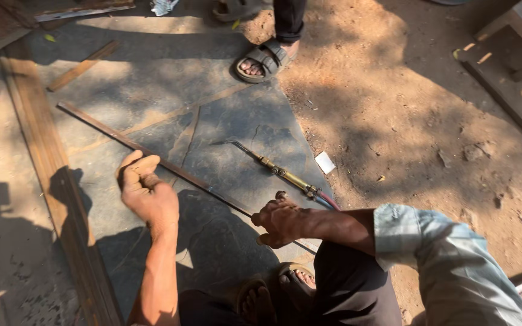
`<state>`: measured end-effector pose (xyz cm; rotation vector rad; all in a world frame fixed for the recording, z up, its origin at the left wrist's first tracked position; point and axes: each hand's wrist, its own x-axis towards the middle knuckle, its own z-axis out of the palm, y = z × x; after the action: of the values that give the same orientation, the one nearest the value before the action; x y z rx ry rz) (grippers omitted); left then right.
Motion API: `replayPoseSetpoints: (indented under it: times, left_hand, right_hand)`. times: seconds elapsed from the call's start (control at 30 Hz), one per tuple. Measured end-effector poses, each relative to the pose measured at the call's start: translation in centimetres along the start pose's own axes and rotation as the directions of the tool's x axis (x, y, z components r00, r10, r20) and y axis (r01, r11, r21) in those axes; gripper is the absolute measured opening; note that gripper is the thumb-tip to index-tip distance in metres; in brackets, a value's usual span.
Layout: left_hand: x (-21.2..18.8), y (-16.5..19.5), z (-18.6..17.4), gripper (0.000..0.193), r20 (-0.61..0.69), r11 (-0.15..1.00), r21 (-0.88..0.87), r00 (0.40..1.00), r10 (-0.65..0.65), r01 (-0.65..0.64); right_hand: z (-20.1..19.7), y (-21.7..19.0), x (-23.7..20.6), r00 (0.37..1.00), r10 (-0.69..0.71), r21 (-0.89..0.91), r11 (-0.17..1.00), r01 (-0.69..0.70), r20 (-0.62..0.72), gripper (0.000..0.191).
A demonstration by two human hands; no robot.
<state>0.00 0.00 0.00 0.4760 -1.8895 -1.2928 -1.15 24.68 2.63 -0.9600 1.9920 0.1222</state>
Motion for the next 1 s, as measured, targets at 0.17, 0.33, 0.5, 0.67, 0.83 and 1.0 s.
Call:
replayPoseSetpoints:
  times: [0.17,0.33,0.5,0.67,0.83,1.0]
  left_hand:
    - [0.0,-2.6,-2.8,0.04,-0.01,0.999,0.028,1.0,0.021,-0.021]
    - [0.6,-4.7,-4.7,0.038,-0.078,0.998,-0.047,0.996,-0.037,0.033]
    - [1.0,-6.1,-5.7,0.036,-0.177,0.991,-0.092,0.977,-0.115,0.1]
    - [1.2,-6.0,-6.0,0.033,-0.234,0.995,-0.059,0.968,-0.089,0.078]
    - [1.2,-7.2,-6.9,0.032,-0.231,0.998,0.054,0.972,0.052,-0.04]
    - [1.7,-6.5,-6.8,0.037,-0.233,0.988,0.155,0.971,0.052,-0.016]
  right_hand:
    - [5.2,1.6,5.5,0.98,-0.192,0.126,0.973,0.196,-0.046,0.06]
    - [5.0,1.7,6.2,1.0,0.005,0.262,0.965,-0.001,-0.016,0.058]
    - [5.3,2.9,6.7,0.995,0.069,0.3,0.953,-0.043,-0.075,0.056]
    - [5.5,5.8,7.9,0.987,0.137,0.535,0.842,-0.073,-0.081,0.055]
    - [7.0,8.3,9.8,0.956,0.249,0.544,0.829,-0.128,-0.154,0.052]
    - [7.2,7.4,10.3,0.979,0.19,0.601,0.792,-0.11,-0.071,0.054]
